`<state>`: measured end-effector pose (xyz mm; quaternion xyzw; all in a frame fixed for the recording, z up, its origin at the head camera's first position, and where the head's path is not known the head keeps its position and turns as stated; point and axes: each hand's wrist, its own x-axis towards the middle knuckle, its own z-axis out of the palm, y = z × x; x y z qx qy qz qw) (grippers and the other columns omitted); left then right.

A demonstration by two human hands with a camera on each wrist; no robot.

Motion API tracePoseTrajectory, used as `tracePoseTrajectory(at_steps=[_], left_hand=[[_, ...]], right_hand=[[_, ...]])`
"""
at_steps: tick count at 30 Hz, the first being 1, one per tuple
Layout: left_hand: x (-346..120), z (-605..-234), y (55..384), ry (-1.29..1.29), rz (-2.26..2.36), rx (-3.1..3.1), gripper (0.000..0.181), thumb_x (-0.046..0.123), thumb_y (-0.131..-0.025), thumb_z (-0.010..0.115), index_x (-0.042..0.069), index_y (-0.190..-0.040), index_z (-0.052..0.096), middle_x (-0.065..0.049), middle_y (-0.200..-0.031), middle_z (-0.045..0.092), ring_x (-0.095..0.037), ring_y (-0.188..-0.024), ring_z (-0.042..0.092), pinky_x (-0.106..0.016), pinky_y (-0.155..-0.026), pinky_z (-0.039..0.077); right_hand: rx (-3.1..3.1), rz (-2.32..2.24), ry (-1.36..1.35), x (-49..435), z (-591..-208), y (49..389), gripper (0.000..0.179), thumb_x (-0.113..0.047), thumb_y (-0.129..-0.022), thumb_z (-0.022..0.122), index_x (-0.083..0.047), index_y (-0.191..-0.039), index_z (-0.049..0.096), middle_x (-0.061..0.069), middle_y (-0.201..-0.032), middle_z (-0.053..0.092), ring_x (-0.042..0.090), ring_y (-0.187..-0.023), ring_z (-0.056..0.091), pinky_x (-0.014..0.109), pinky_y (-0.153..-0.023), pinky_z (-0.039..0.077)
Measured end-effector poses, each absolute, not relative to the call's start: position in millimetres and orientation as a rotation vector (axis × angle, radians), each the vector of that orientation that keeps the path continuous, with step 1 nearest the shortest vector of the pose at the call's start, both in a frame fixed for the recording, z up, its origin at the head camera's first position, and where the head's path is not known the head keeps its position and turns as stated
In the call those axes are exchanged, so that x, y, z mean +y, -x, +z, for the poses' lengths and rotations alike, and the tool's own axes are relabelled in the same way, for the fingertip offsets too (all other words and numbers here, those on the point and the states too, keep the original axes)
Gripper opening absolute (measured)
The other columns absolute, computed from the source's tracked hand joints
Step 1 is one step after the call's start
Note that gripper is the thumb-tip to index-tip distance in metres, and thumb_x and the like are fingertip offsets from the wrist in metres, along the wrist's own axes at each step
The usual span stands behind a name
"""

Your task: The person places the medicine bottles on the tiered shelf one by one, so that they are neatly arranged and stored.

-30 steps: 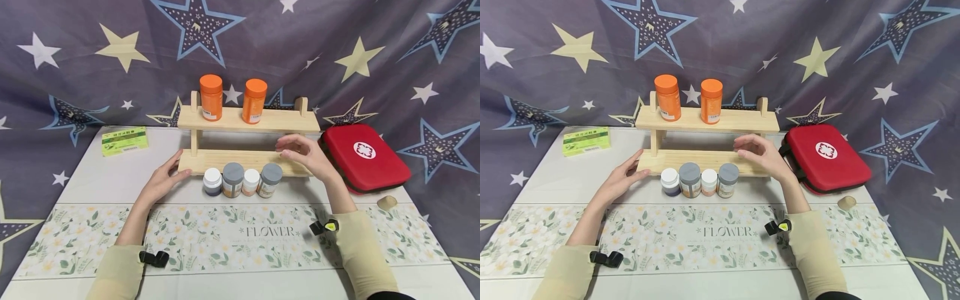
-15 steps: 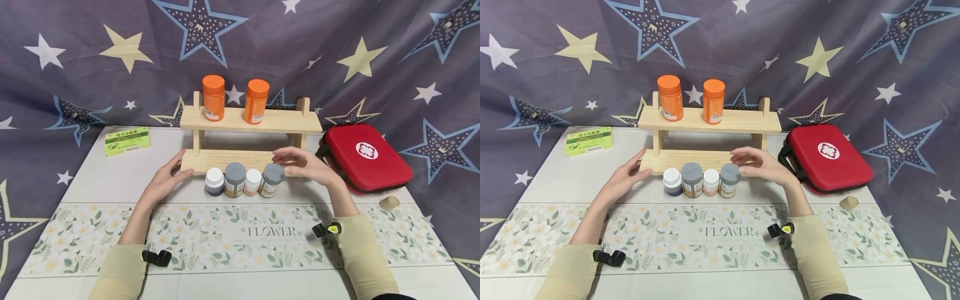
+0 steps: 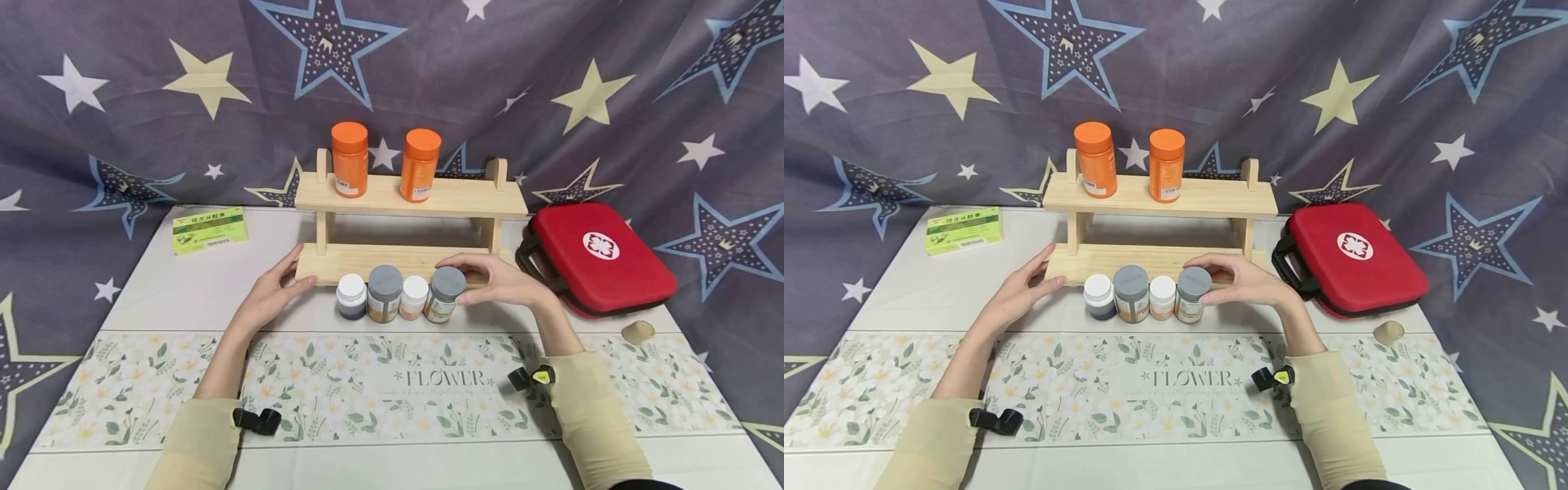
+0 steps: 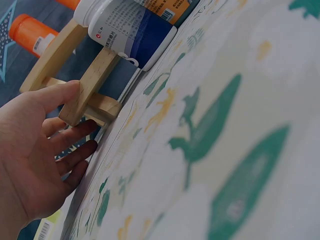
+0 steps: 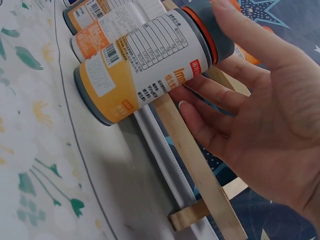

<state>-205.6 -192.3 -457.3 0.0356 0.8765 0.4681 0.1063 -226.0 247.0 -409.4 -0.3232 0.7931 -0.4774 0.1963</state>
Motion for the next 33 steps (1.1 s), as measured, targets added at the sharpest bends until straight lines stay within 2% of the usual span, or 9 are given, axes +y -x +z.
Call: tracePoseTrajectory(at_steps=[3, 9, 19, 28, 33], left_hand=[[-192.1, -456.9, 205.6, -0.104, 1.376, 2.582, 0.090, 0.051, -0.098, 0.065, 0.027, -0.167, 0.013, -0.017, -0.164, 0.041, -0.041, -0.156, 0.031, -0.060, -0.129, 0.020], [-192.6, -456.0, 205.3, -0.104, 1.382, 2.581, 0.089, 0.051, -0.098, 0.066, 0.027, -0.167, 0.014, -0.016, -0.165, 0.040, -0.041, -0.156, 0.031, -0.059, -0.130, 0.020], [-192.9, -458.3, 206.0, -0.100, 1.379, 2.578, 0.090, 0.052, -0.098, 0.066, 0.029, -0.167, 0.014, -0.015, -0.164, 0.041, -0.041, -0.156, 0.031, -0.059, -0.130, 0.020], [-192.4, -458.1, 206.6, -0.105, 1.369, 2.580, 0.090, 0.053, -0.098, 0.065, 0.028, -0.167, 0.013, -0.016, -0.164, 0.040, -0.041, -0.156, 0.030, -0.061, -0.129, 0.020], [-193.0, -458.0, 206.2, -0.107, 1.365, 2.586, 0.090, 0.055, -0.098, 0.065, 0.028, -0.167, 0.013, -0.017, -0.164, 0.041, -0.041, -0.156, 0.031, -0.061, -0.129, 0.020]], right_hand=[[2.258, -1.298, 0.914, 246.1, -410.8, 226.6, 0.058, -0.013, -0.084, 0.086, -0.018, -0.137, 0.064, 0.002, -0.136, 0.067, 0.009, -0.123, 0.063, 0.022, -0.107, 0.052], [2.265, -1.289, 0.917, 245.0, -412.0, 227.1, 0.050, -0.013, -0.085, 0.085, -0.017, -0.132, 0.067, 0.002, -0.126, 0.070, 0.012, -0.116, 0.065, 0.025, -0.106, 0.053], [2.260, -1.298, 0.962, 246.3, -410.7, 225.9, 0.052, -0.011, -0.085, 0.085, -0.014, -0.132, 0.066, 0.004, -0.126, 0.070, 0.011, -0.115, 0.065, 0.024, -0.104, 0.053], [2.299, -1.335, 0.998, 252.2, -407.9, 224.3, 0.053, -0.009, -0.084, 0.085, -0.011, -0.133, 0.066, -0.002, -0.127, 0.070, 0.006, -0.117, 0.064, 0.017, -0.104, 0.050], [2.217, -1.422, 0.972, 254.2, -403.8, 222.3, 0.052, -0.002, -0.086, 0.080, -0.007, -0.135, 0.062, -0.005, -0.124, 0.070, 0.008, -0.113, 0.066, 0.020, -0.100, 0.054]])
